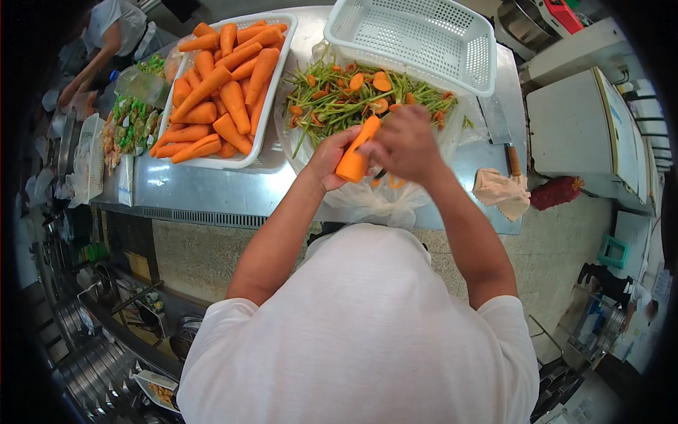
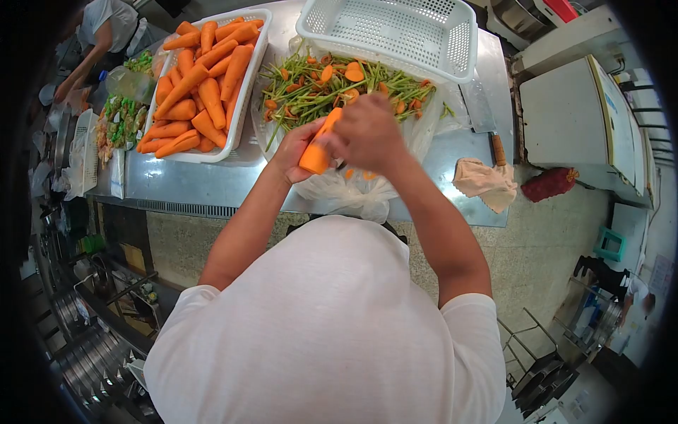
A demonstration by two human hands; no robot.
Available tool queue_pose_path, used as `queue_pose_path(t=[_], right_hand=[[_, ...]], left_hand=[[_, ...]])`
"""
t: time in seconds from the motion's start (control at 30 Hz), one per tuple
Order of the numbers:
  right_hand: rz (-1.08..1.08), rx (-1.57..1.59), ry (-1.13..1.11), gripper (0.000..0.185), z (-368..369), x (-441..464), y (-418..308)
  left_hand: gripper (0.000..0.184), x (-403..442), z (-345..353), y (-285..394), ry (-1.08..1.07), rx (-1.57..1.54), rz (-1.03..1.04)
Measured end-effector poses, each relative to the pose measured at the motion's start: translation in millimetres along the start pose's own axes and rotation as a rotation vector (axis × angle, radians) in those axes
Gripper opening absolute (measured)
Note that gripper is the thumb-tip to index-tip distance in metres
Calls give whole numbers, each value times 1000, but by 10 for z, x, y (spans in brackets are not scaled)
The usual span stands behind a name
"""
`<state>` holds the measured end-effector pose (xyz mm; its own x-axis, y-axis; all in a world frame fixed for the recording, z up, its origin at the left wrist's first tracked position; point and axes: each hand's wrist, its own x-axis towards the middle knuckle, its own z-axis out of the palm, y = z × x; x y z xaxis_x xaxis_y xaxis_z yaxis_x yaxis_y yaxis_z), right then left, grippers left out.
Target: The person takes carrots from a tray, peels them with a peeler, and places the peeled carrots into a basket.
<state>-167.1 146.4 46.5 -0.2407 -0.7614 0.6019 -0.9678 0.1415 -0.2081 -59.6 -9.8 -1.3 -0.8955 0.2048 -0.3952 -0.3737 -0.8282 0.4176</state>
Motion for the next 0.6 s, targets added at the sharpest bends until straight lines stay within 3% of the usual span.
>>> queue_pose_path(t=[0.07, 0.13, 0.23, 0.3, 0.43, 0.5, 0.6], right_hand=[[-31, -26, -54, 36, 10, 31, -143], [-60, -52, -110, 37, 46, -2, -70], [91, -155, -7, 36, 74, -123, 541], [389, -260, -136, 36, -39, -145, 720], [264, -241, -101, 35, -79, -100, 317], [18, -25, -60, 35, -4, -21, -27], [-25, 5, -135, 34, 48, 15, -89]], left_hand=[[34, 27, 130, 26, 184, -166, -20], [34, 30, -73, 10, 77, -34, -21], [35, -67, -194, 74, -67, 108, -55], [35, -121, -132, 86, -97, 119, -99], [35, -50, -44, 59, -33, 28, 24], [35, 22, 2, 46, 15, 2, 37], [36, 57, 1, 59, 151, -160, 11]])
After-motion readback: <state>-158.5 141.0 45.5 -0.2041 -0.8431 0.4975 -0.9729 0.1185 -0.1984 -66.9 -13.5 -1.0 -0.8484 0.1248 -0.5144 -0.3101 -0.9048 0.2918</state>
